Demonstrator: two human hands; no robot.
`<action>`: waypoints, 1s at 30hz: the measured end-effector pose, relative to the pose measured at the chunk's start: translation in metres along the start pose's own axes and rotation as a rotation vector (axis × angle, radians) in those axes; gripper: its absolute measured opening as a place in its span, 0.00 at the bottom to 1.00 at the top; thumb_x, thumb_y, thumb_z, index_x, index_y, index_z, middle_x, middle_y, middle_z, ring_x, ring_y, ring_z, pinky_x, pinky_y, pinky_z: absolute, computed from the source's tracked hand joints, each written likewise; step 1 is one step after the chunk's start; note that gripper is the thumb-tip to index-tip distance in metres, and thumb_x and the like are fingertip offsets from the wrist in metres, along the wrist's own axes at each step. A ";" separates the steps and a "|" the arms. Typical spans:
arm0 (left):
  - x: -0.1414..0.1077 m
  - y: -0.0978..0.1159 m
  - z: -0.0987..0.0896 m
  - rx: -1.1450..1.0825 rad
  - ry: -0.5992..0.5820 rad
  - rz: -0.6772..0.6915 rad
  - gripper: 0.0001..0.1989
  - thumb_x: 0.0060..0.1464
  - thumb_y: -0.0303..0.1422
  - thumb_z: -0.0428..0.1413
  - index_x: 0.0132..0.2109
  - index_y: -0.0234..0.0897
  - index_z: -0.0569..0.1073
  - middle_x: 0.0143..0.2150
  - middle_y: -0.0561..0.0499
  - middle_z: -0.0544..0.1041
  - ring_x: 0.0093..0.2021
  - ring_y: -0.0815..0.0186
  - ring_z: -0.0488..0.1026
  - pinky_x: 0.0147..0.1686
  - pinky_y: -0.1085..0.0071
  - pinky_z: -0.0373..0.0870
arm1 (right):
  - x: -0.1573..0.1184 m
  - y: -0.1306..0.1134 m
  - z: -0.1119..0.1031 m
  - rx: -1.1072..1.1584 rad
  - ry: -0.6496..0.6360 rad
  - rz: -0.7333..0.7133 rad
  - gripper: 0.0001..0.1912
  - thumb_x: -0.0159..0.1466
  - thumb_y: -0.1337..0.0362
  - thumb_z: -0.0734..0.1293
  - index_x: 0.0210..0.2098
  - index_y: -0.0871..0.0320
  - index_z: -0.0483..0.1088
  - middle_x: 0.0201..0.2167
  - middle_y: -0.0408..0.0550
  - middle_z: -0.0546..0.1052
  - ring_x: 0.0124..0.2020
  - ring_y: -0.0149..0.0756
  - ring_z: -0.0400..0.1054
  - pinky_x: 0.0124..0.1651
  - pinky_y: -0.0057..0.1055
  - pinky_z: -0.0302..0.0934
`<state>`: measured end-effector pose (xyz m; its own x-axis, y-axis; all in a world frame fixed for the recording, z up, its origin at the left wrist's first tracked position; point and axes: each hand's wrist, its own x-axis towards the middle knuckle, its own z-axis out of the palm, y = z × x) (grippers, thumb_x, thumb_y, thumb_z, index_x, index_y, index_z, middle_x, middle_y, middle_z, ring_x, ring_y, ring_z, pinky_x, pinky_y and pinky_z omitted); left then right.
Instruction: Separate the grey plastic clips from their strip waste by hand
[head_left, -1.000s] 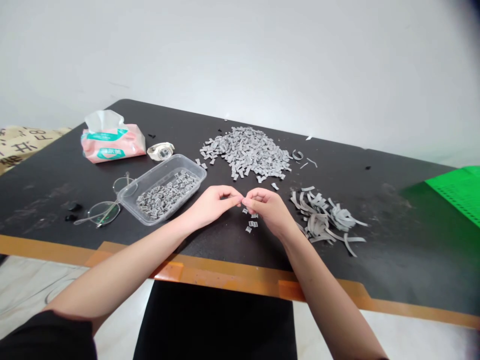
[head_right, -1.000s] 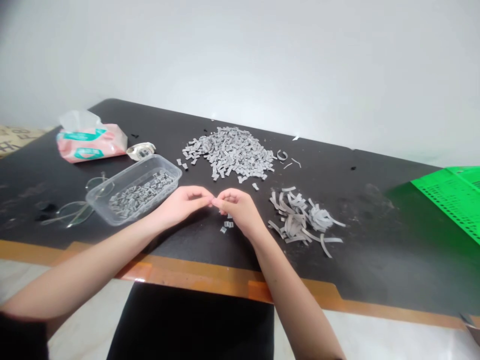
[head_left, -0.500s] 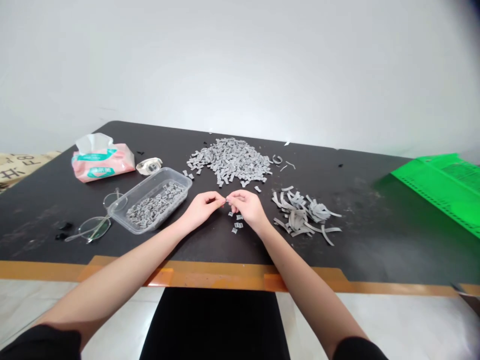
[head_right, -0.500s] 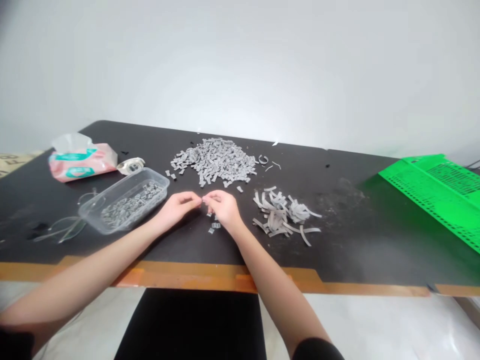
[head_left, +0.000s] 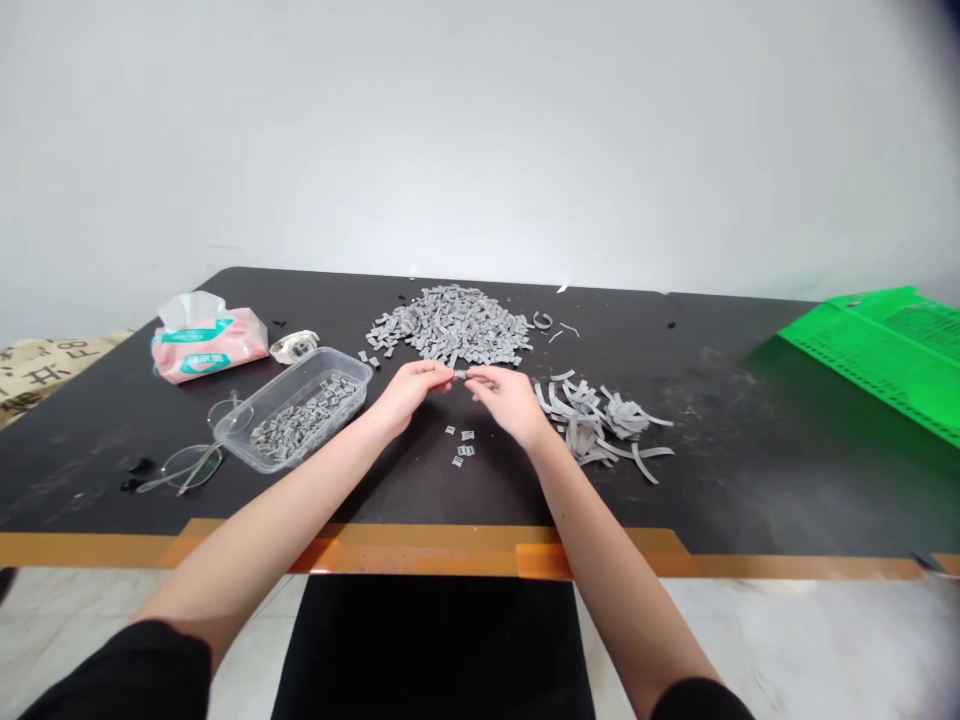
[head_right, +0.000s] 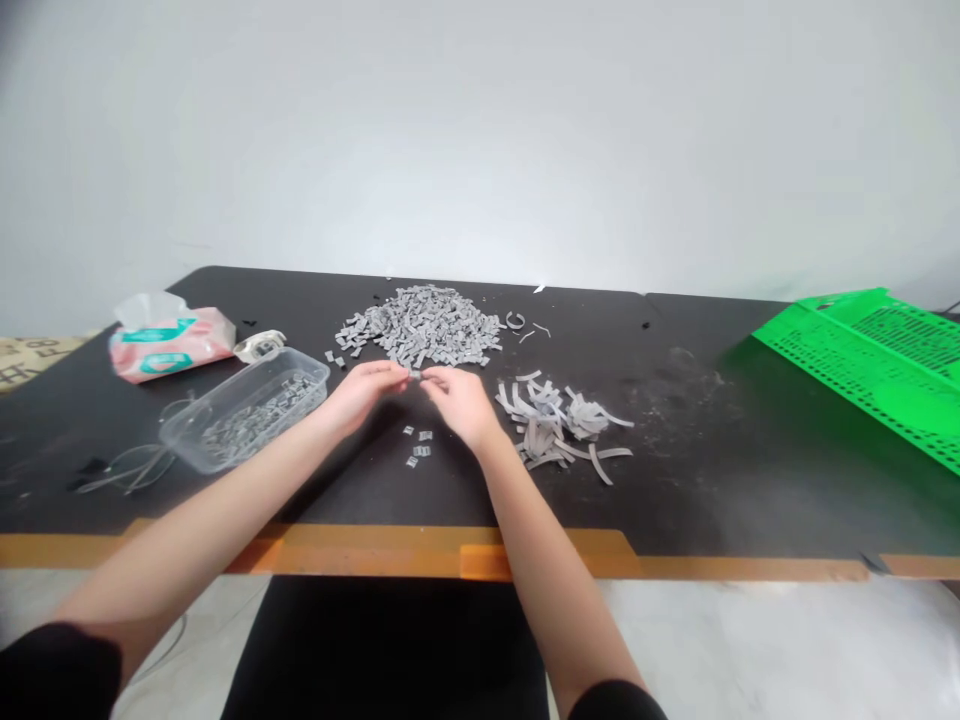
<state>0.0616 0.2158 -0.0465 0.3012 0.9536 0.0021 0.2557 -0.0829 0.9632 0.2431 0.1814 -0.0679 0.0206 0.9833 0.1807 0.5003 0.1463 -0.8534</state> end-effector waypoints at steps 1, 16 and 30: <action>0.006 -0.001 0.003 0.068 0.029 0.000 0.16 0.51 0.44 0.57 0.31 0.34 0.78 0.31 0.46 0.79 0.34 0.62 0.75 0.41 0.66 0.70 | 0.003 0.005 -0.007 -0.051 0.036 0.065 0.08 0.62 0.64 0.70 0.41 0.54 0.80 0.38 0.48 0.83 0.36 0.38 0.77 0.47 0.34 0.68; -0.006 0.016 -0.012 0.750 -0.531 0.000 0.16 0.55 0.33 0.59 0.50 0.34 0.79 0.44 0.47 0.81 0.41 0.61 0.77 0.42 0.71 0.69 | 0.009 0.028 -0.054 -0.487 0.045 0.524 0.08 0.50 0.75 0.72 0.28 0.58 0.75 0.31 0.51 0.80 0.39 0.45 0.75 0.44 0.36 0.65; -0.013 0.005 -0.001 0.940 -0.568 0.125 0.11 0.53 0.26 0.56 0.42 0.38 0.79 0.39 0.47 0.81 0.35 0.60 0.75 0.31 0.70 0.61 | -0.005 -0.007 -0.018 0.110 -0.177 0.411 0.07 0.57 0.67 0.68 0.36 0.57 0.70 0.20 0.40 0.73 0.20 0.32 0.68 0.21 0.26 0.58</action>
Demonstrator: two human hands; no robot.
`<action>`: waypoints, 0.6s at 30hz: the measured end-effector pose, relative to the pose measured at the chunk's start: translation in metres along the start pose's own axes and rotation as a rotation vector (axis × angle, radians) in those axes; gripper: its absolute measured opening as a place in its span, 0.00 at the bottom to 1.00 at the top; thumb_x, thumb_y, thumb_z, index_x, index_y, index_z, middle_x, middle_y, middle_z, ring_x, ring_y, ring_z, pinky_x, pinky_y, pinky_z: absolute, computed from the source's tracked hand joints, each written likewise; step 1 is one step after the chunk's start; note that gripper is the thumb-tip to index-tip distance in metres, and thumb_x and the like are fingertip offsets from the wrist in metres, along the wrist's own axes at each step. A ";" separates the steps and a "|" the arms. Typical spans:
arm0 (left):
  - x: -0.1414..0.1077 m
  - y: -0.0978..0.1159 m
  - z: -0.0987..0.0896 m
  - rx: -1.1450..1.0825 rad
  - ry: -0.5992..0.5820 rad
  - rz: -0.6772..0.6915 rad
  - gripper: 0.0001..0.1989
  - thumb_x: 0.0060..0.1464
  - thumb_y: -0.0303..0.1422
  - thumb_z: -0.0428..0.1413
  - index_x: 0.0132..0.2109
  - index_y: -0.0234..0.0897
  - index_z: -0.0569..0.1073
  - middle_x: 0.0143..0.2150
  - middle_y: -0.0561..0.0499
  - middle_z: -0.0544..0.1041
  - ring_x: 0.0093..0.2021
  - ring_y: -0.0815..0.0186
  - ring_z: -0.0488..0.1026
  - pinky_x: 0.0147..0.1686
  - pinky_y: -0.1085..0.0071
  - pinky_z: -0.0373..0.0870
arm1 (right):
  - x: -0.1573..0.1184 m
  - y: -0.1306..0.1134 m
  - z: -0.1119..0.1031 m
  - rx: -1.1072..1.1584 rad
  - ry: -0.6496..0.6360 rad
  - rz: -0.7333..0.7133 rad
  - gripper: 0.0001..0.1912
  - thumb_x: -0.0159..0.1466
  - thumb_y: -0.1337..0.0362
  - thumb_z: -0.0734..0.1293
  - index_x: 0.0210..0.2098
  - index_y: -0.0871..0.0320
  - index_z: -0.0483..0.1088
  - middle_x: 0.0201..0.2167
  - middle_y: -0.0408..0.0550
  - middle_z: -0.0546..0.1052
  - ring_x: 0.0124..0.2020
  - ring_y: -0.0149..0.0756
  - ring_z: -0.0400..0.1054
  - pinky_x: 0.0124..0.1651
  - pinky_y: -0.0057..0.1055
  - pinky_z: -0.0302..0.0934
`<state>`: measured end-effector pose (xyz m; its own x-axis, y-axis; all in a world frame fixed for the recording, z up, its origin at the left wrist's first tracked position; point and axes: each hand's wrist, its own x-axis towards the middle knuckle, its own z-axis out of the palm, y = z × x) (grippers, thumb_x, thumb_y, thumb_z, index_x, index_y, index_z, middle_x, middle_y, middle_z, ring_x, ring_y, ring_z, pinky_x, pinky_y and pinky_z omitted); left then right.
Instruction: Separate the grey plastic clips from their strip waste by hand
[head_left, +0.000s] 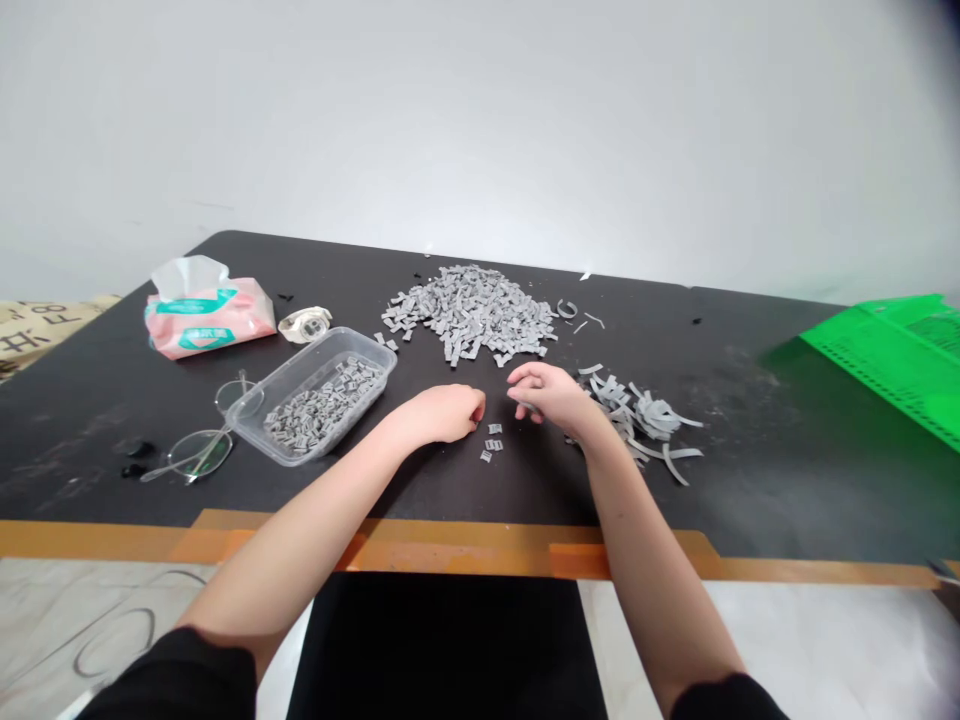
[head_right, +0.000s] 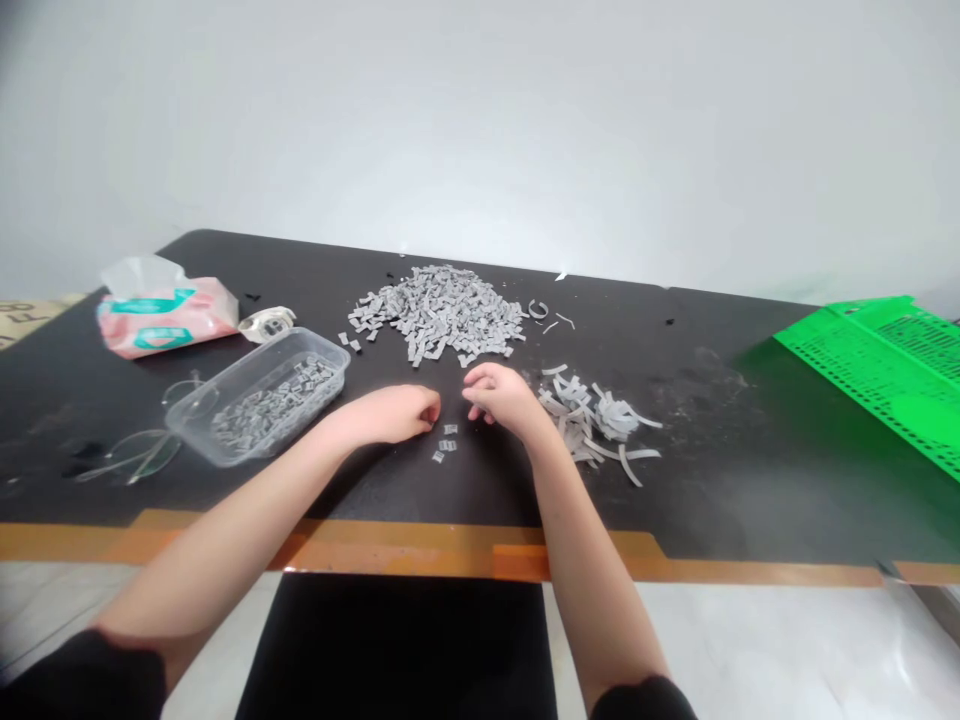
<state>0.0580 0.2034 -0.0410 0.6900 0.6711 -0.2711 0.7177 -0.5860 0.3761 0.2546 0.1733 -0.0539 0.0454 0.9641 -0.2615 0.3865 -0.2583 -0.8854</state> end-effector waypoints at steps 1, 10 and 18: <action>0.000 -0.001 0.000 -0.029 0.005 -0.005 0.11 0.52 0.26 0.56 0.42 0.38 0.79 0.38 0.47 0.81 0.35 0.60 0.75 0.30 0.70 0.61 | -0.001 0.000 0.004 0.060 -0.067 -0.007 0.08 0.55 0.68 0.69 0.35 0.57 0.71 0.19 0.39 0.72 0.20 0.31 0.67 0.21 0.26 0.55; 0.006 -0.011 -0.003 -0.575 0.137 -0.011 0.04 0.53 0.27 0.58 0.36 0.35 0.78 0.33 0.51 0.82 0.36 0.64 0.77 0.38 0.72 0.68 | -0.004 -0.003 0.010 0.345 -0.138 -0.073 0.12 0.48 0.65 0.74 0.32 0.59 0.75 0.24 0.42 0.77 0.27 0.31 0.70 0.33 0.30 0.60; 0.006 -0.016 -0.012 -0.987 0.171 0.034 0.07 0.51 0.27 0.60 0.38 0.32 0.81 0.28 0.53 0.79 0.31 0.68 0.74 0.38 0.71 0.69 | -0.010 -0.010 0.010 0.480 -0.066 -0.030 0.12 0.46 0.63 0.76 0.29 0.59 0.73 0.18 0.38 0.71 0.22 0.27 0.61 0.28 0.27 0.53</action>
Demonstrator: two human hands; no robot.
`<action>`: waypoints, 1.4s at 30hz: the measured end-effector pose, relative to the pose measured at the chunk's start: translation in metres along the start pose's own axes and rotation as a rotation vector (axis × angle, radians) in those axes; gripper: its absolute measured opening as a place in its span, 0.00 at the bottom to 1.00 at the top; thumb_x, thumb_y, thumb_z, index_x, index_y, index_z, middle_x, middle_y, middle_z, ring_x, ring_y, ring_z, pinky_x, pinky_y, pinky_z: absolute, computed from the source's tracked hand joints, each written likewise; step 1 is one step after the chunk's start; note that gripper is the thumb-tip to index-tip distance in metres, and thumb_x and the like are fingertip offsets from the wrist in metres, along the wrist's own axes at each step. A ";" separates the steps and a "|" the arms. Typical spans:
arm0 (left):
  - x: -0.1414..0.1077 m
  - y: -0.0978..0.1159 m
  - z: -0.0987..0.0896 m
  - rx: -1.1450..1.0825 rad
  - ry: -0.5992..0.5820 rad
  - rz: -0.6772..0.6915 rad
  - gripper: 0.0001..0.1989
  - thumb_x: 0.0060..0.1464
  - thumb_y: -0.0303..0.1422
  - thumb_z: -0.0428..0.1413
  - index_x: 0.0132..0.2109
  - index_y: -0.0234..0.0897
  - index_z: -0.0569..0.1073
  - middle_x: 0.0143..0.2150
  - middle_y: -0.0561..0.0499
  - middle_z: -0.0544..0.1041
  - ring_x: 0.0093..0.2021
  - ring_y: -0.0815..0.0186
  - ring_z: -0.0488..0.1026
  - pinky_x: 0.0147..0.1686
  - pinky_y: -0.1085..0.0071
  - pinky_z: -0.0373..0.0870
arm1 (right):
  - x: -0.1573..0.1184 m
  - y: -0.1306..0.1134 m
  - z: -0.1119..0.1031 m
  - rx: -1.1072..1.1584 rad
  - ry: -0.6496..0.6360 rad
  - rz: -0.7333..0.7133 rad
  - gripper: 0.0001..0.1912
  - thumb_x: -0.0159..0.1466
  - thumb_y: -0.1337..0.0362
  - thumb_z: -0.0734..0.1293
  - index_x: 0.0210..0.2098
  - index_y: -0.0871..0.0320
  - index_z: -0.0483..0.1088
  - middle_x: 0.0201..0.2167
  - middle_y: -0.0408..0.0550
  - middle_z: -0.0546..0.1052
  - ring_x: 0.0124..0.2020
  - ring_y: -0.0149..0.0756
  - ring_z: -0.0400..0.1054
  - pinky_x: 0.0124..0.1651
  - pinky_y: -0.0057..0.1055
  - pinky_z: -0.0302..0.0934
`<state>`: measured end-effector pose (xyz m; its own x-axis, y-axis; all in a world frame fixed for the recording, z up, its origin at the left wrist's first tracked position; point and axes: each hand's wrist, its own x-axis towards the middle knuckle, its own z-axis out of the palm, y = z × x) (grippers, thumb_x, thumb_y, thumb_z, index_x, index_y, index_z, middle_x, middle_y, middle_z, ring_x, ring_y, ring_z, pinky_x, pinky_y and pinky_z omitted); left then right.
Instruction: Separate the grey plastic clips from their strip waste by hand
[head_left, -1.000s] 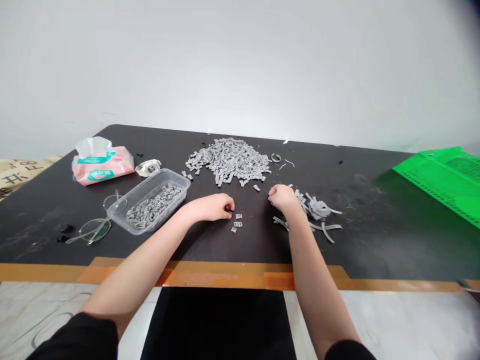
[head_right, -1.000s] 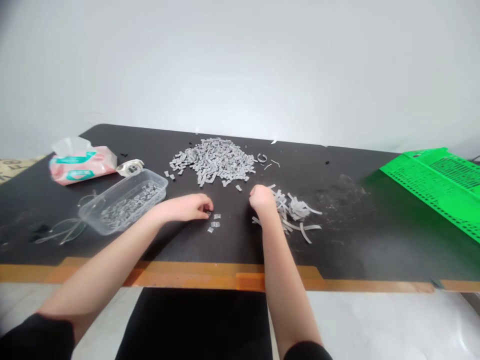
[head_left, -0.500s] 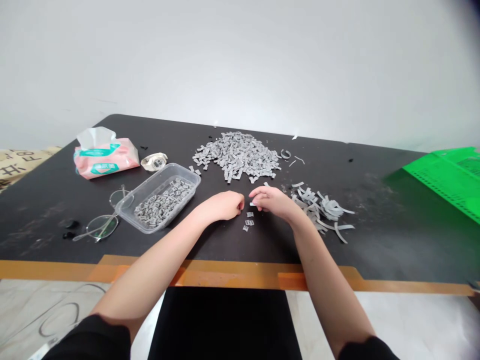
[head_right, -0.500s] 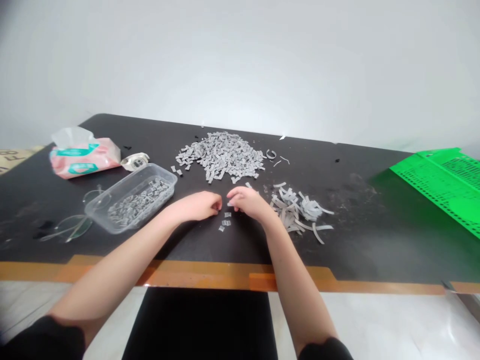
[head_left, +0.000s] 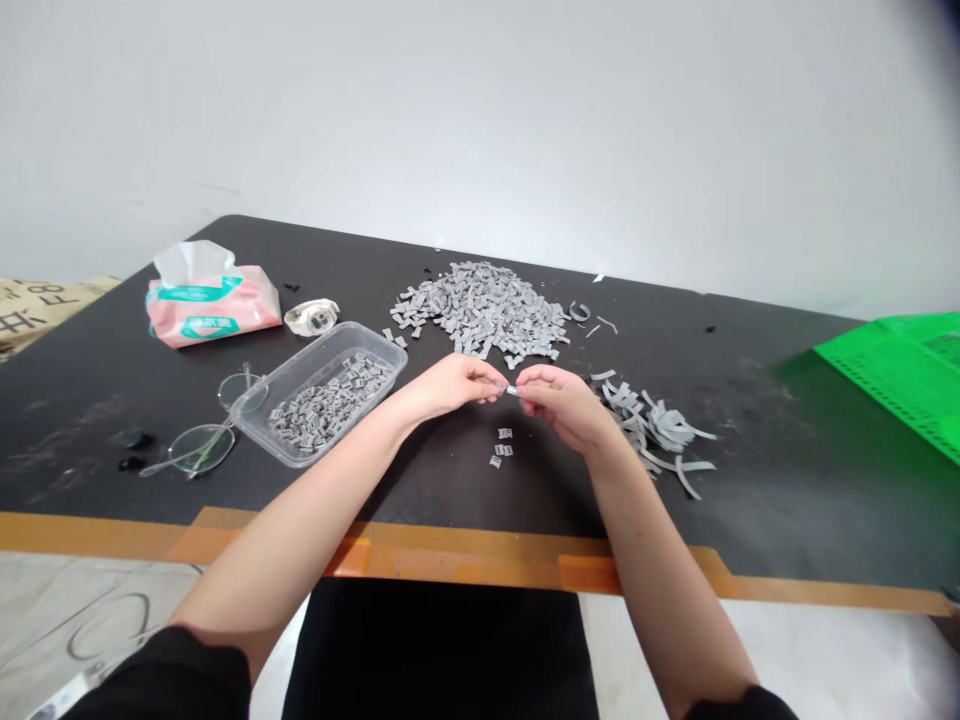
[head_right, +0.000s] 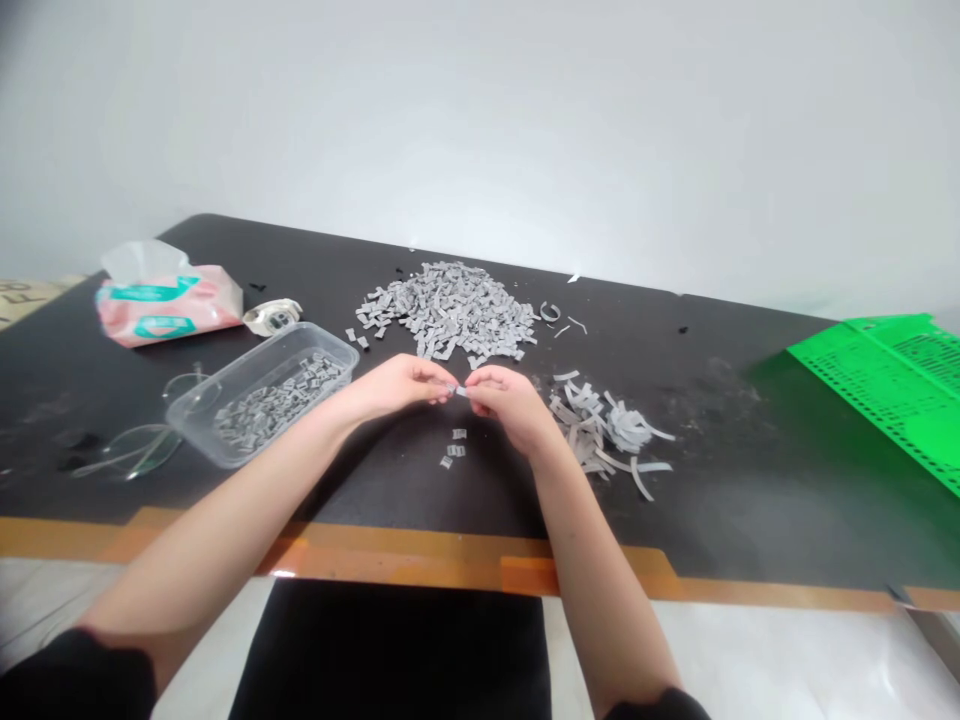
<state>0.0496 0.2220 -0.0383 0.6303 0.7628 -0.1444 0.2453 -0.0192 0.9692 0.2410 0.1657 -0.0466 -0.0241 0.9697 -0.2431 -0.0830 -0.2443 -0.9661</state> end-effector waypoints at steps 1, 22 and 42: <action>0.000 0.001 -0.001 -0.021 -0.012 0.003 0.08 0.50 0.26 0.60 0.39 0.32 0.81 0.28 0.53 0.79 0.31 0.69 0.74 0.39 0.71 0.69 | 0.000 0.000 0.001 0.027 -0.011 0.002 0.12 0.46 0.63 0.76 0.29 0.59 0.73 0.18 0.38 0.70 0.22 0.27 0.61 0.28 0.27 0.53; 0.001 -0.003 0.002 -0.258 -0.050 0.073 0.07 0.46 0.25 0.62 0.36 0.31 0.77 0.28 0.54 0.76 0.30 0.72 0.71 0.37 0.73 0.66 | 0.000 -0.001 0.001 0.300 -0.235 0.130 0.15 0.47 0.66 0.80 0.28 0.60 0.73 0.21 0.37 0.65 0.22 0.23 0.56 0.25 0.23 0.52; 0.002 -0.003 0.026 -0.560 0.276 -0.071 0.05 0.51 0.19 0.60 0.35 0.29 0.79 0.28 0.51 0.79 0.27 0.74 0.72 0.36 0.74 0.71 | 0.002 0.006 0.008 0.443 -0.110 0.099 0.16 0.48 0.66 0.79 0.30 0.58 0.70 0.23 0.36 0.66 0.24 0.23 0.57 0.26 0.22 0.54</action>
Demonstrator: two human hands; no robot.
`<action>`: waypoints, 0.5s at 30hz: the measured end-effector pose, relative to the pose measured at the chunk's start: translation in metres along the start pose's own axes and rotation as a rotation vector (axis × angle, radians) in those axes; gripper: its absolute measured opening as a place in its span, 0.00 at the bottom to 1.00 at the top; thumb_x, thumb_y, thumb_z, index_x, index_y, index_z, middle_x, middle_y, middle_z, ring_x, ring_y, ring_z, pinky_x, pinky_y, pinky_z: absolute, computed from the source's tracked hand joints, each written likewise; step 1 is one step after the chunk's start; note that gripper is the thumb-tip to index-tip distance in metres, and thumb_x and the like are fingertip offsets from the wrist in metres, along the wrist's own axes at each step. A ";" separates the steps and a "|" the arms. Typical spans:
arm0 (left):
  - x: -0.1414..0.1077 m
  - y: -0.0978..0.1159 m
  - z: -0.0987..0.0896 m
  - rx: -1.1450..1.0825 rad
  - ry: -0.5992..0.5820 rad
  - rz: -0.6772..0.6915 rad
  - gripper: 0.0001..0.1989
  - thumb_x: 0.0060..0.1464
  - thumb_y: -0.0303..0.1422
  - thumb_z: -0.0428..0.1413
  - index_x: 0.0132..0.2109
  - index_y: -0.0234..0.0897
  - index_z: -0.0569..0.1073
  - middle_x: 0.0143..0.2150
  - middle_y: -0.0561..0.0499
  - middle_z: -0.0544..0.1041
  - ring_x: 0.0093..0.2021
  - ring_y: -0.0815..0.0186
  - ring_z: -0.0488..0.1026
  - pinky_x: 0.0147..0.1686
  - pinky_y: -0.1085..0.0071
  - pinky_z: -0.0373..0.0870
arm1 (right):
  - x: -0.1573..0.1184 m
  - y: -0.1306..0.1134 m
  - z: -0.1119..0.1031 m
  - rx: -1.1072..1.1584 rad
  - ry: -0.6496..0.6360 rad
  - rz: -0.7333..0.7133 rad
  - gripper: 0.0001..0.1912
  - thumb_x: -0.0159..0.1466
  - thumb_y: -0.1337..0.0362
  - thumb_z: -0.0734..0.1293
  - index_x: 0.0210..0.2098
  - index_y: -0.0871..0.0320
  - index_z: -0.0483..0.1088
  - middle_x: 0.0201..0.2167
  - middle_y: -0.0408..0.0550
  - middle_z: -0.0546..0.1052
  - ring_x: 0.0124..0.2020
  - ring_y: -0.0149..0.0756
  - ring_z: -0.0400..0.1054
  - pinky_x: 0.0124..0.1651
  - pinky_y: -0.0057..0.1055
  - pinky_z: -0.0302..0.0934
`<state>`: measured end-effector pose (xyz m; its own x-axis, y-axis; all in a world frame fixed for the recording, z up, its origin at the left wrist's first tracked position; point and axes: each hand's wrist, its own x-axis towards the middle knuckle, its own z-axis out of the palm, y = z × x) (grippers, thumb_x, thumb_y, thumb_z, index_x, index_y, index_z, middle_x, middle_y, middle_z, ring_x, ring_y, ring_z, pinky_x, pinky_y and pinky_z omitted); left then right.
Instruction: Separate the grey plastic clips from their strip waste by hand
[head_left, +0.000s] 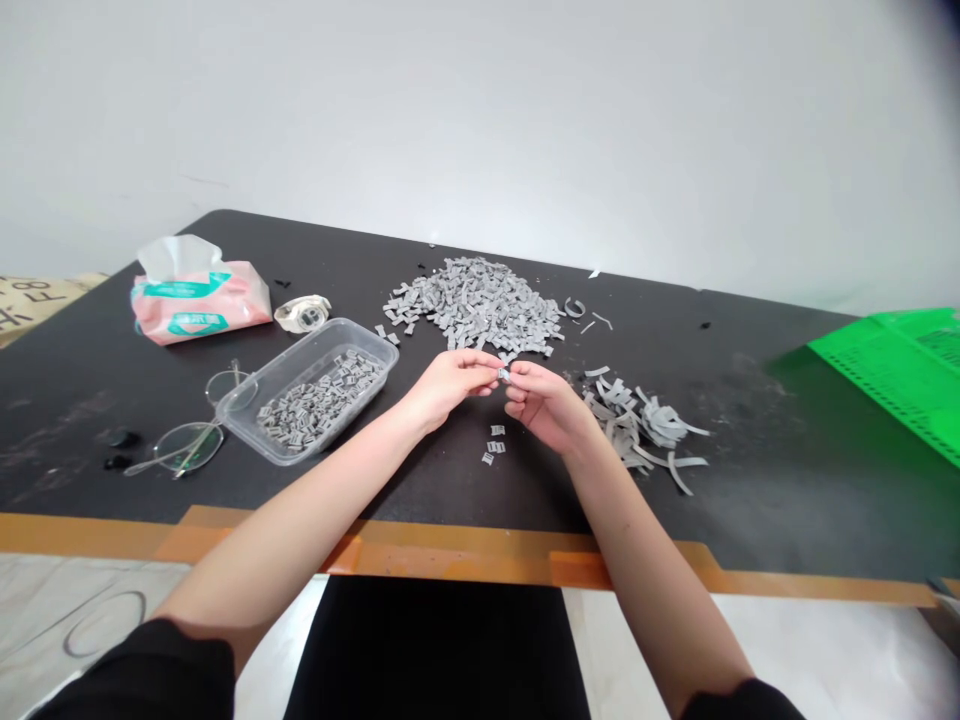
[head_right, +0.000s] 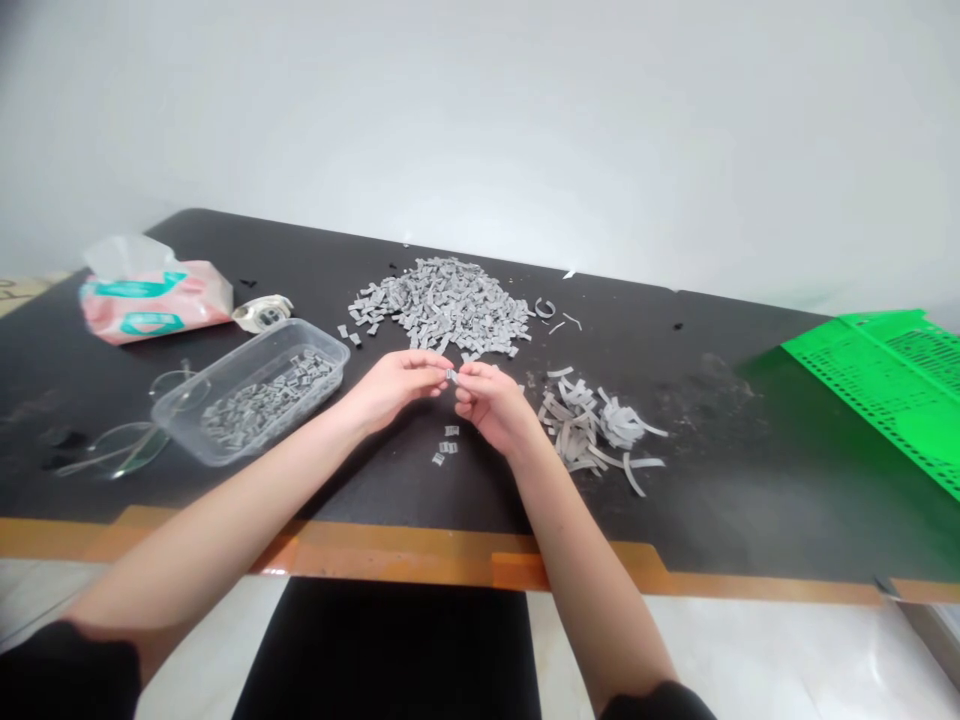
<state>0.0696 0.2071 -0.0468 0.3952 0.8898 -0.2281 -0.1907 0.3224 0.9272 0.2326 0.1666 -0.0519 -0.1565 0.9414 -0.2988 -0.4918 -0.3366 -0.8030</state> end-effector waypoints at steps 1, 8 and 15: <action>0.000 0.001 -0.001 -0.019 -0.006 -0.006 0.05 0.51 0.19 0.60 0.35 0.29 0.79 0.29 0.51 0.79 0.28 0.74 0.73 0.36 0.74 0.71 | 0.000 0.000 0.000 0.009 -0.011 0.008 0.15 0.48 0.67 0.79 0.30 0.58 0.70 0.23 0.36 0.66 0.24 0.23 0.57 0.26 0.21 0.53; 0.001 -0.001 -0.002 -0.103 -0.058 -0.030 0.05 0.50 0.19 0.62 0.35 0.27 0.80 0.31 0.48 0.81 0.31 0.72 0.76 0.41 0.71 0.74 | 0.000 0.000 0.001 -0.021 -0.019 -0.001 0.15 0.48 0.66 0.78 0.30 0.59 0.71 0.25 0.38 0.67 0.24 0.23 0.57 0.26 0.23 0.53; 0.002 -0.003 -0.002 0.080 -0.050 0.049 0.09 0.50 0.23 0.63 0.40 0.30 0.82 0.35 0.48 0.83 0.35 0.68 0.78 0.52 0.64 0.72 | 0.003 0.005 0.005 -0.175 0.172 -0.148 0.15 0.45 0.63 0.78 0.28 0.58 0.71 0.19 0.37 0.67 0.23 0.26 0.59 0.27 0.26 0.55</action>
<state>0.0694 0.2080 -0.0505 0.4321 0.8859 -0.1689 -0.1390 0.2505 0.9581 0.2260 0.1679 -0.0540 0.0610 0.9681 -0.2431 -0.3406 -0.2087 -0.9167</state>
